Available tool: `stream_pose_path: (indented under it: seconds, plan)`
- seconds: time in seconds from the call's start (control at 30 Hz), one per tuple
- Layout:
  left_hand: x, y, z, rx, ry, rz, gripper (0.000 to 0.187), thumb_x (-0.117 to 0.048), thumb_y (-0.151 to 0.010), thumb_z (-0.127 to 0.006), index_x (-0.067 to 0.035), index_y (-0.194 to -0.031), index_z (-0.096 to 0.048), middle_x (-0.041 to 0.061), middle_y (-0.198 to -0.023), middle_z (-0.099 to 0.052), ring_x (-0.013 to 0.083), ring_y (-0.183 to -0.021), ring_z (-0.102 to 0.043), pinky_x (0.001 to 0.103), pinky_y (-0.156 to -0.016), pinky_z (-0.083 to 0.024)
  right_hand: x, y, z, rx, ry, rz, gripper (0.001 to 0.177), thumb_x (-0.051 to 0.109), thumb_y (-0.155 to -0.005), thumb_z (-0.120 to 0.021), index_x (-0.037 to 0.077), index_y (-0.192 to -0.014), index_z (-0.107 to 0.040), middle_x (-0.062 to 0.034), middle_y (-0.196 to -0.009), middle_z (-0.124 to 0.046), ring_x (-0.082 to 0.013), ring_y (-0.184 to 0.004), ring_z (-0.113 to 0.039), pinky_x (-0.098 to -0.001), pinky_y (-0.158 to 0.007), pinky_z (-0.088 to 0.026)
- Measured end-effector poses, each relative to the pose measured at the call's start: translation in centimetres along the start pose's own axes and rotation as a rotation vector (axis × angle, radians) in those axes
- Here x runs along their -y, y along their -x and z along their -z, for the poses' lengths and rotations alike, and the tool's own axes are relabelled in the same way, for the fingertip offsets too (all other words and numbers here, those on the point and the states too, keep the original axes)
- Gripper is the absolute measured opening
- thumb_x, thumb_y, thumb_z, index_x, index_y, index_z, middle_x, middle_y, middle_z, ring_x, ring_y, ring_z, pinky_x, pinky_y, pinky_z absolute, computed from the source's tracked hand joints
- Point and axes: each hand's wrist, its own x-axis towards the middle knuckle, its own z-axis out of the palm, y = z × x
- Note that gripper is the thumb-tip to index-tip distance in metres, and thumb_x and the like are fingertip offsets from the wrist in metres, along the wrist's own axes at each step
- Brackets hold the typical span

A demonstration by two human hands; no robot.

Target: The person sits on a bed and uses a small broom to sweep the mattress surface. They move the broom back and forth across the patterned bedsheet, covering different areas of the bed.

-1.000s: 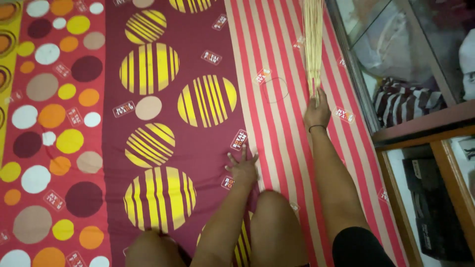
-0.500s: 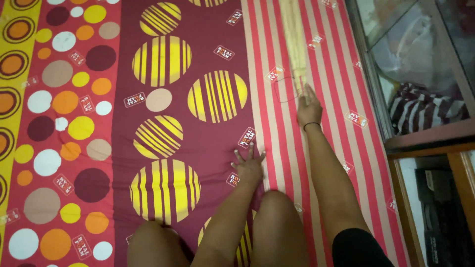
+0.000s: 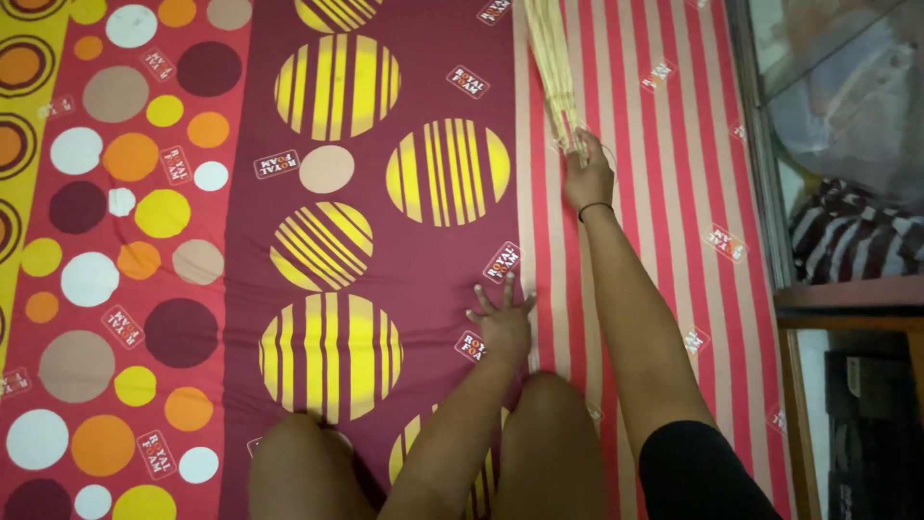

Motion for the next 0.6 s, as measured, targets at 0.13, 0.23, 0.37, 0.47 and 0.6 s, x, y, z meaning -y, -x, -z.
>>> stream_pose_path:
  seconds: [0.13,0.23,0.37,0.47,0.6]
  plan:
    - [-0.1,1.6,1.4,-0.008,0.038,-0.014,0.059,-0.013,-0.109,-0.04,-0.045,-0.158,-0.033,-0.004,-0.176,0.003,0.0563,-0.154,0.003,0.079,-0.114,-0.019,-4.0,-4.8,-3.5,0.047,0.215,-0.054,0.04,0.042,-0.096,-0.055,0.047,-0.135,-0.059,0.0013,-0.139,-0.063,-0.0236,-0.131,-0.058,-0.0378,-0.113,-0.045]
    - [-0.1,2.3,2.6,-0.012,0.04,-0.012,0.057,-0.012,-0.11,-0.04,-0.042,-0.159,-0.035,-0.003,-0.176,0.001,0.0557,-0.154,0.001,0.078,-0.114,-0.02,-0.5,-5.9,-2.2,0.009,0.198,-0.05,0.041,0.044,-0.096,-0.054,0.044,-0.137,-0.059,-0.0021,-0.14,-0.063,-0.027,-0.131,-0.057,-0.0393,-0.114,-0.044]
    - [0.2,-0.6,0.2,0.059,-0.079,-0.077,0.076,-0.014,-0.106,-0.048,-0.044,-0.164,-0.008,0.005,-0.172,0.022,0.0643,-0.149,0.008,0.082,-0.112,-0.022,2.4,-5.6,0.8,-0.119,-0.036,0.128,0.05,0.02,-0.102,-0.052,0.022,-0.152,-0.045,-0.0069,-0.152,-0.054,-0.0204,-0.109,-0.074,-0.0313,-0.081,-0.066]
    - [0.2,0.0,1.5,0.12,-0.039,-0.063,0.08,-0.007,-0.105,-0.048,-0.042,-0.164,-0.007,0.004,-0.17,0.027,0.0625,-0.15,0.011,0.081,-0.114,-0.018,2.0,-5.5,2.1,-0.133,-0.041,0.032,0.053,0.024,-0.104,-0.042,0.022,-0.157,-0.036,-0.0063,-0.159,-0.048,-0.0173,-0.1,-0.074,-0.0319,-0.07,-0.06]
    - [-0.4,-0.3,0.4,0.014,0.055,-0.011,0.061,-0.009,-0.108,-0.041,-0.046,-0.156,-0.034,-0.004,-0.175,0.004,0.0609,-0.152,0.006,0.086,-0.109,-0.017,-3.2,-5.7,3.0,-0.033,0.374,-0.049,0.054,0.033,-0.098,-0.049,0.035,-0.152,-0.047,-0.0016,-0.147,-0.059,-0.0328,-0.133,-0.056,-0.0472,-0.115,-0.043]
